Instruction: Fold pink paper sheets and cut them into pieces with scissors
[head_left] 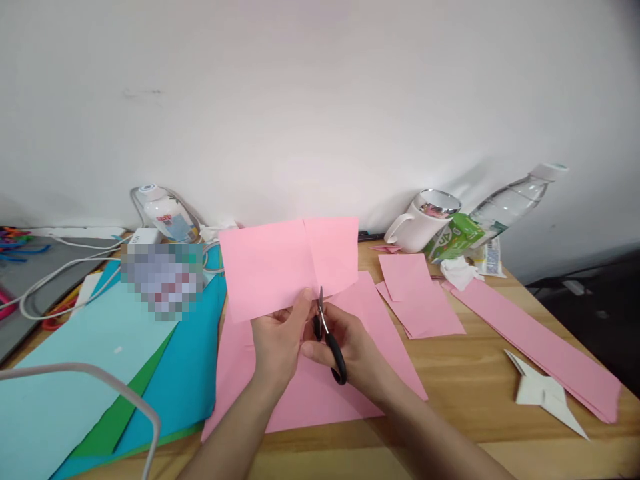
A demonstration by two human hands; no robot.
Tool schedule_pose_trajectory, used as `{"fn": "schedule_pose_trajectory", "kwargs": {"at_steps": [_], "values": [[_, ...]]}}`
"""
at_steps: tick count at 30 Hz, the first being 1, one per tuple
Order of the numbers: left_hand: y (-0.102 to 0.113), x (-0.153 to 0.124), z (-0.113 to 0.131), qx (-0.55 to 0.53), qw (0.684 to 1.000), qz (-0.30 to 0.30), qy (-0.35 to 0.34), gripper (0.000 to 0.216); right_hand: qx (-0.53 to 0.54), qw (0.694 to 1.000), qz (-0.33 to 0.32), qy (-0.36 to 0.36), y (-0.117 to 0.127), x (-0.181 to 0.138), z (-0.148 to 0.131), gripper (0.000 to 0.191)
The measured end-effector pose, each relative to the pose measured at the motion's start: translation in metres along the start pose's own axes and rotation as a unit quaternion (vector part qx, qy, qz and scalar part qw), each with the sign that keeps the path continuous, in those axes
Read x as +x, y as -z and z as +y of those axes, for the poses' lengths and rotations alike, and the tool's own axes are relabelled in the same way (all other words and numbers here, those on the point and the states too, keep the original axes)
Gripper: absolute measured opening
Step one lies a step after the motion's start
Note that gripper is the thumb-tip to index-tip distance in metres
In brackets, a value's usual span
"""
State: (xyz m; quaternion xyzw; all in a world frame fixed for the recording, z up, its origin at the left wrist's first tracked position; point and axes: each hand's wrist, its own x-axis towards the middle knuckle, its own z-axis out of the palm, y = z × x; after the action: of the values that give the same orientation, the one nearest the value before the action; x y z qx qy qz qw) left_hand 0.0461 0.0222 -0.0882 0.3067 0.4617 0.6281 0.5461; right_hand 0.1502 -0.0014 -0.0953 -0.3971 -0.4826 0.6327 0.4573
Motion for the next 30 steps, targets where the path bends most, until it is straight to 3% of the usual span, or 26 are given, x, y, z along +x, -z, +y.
{"fn": "schedule_pose_trajectory", "kwargs": {"at_steps": [30], "values": [[-0.0008, -0.0009, 0.003, 0.045, 0.999, 0.016, -0.002, 0.019, 0.016, 1.0, 0.007, 0.013, 0.0017, 0.0016, 0.0069, 0.036]]}}
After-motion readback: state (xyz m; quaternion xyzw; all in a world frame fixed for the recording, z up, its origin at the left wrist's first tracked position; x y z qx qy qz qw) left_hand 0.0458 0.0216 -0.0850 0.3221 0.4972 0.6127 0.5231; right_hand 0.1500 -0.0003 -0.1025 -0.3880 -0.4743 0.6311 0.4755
